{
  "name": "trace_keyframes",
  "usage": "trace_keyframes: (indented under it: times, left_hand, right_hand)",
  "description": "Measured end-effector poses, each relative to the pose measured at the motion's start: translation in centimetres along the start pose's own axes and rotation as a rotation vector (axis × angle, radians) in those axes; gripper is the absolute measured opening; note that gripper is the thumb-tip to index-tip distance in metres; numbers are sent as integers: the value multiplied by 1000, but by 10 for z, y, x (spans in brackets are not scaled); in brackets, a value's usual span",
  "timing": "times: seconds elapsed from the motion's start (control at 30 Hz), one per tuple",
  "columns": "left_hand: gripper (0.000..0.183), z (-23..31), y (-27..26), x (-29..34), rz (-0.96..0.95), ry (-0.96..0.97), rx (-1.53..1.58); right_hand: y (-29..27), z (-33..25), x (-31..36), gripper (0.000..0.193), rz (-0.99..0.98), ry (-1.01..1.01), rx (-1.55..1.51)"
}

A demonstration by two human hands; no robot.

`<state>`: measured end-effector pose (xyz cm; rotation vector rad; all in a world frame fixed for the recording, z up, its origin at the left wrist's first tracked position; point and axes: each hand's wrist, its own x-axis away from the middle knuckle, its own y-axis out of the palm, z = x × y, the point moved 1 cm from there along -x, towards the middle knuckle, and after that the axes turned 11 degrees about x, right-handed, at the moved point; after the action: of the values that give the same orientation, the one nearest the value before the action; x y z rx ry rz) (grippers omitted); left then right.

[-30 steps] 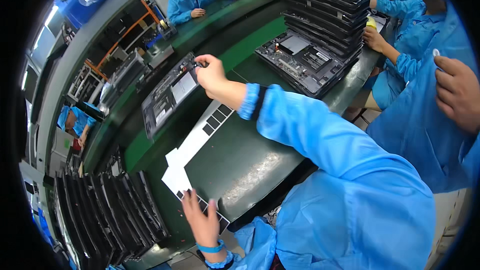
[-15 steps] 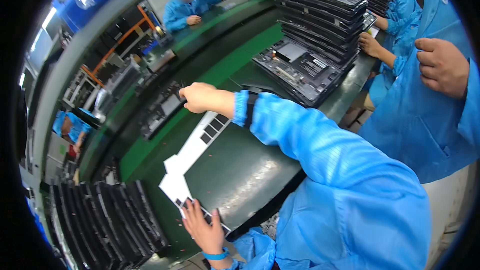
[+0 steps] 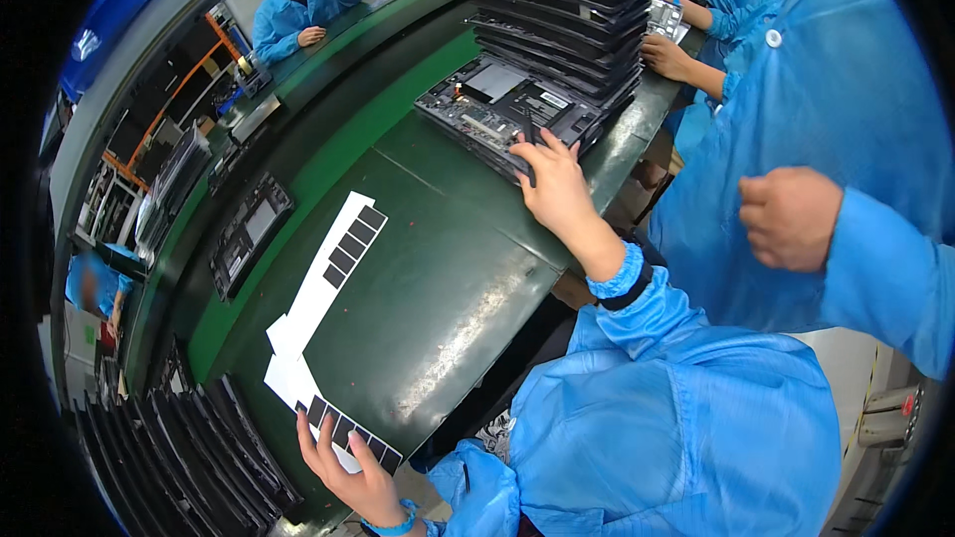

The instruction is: The recorder is assembling components into laptop or tablet chassis at a factory workbench, using a marker and tweezers.

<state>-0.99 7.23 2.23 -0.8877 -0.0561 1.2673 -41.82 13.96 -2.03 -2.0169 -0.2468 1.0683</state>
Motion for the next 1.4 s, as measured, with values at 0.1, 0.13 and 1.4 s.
trace_keyframes:
  times: [0.1, 0.13, 1.4]
  left_hand:
    - [27, 43, 6, -11, -40, 57, 204]
    - [26, 57, 10, -15, -113, 100, 322]
    - [36, -39, 42, -142, -829, -453, 557]
  right_hand:
    - [-4, 0, 0, 38, 52, 27, -14]
    - [-5, -1, -2, 36, 85, 44, -100]
    - [-9, -59, 9, 34, -737, 46, -930]
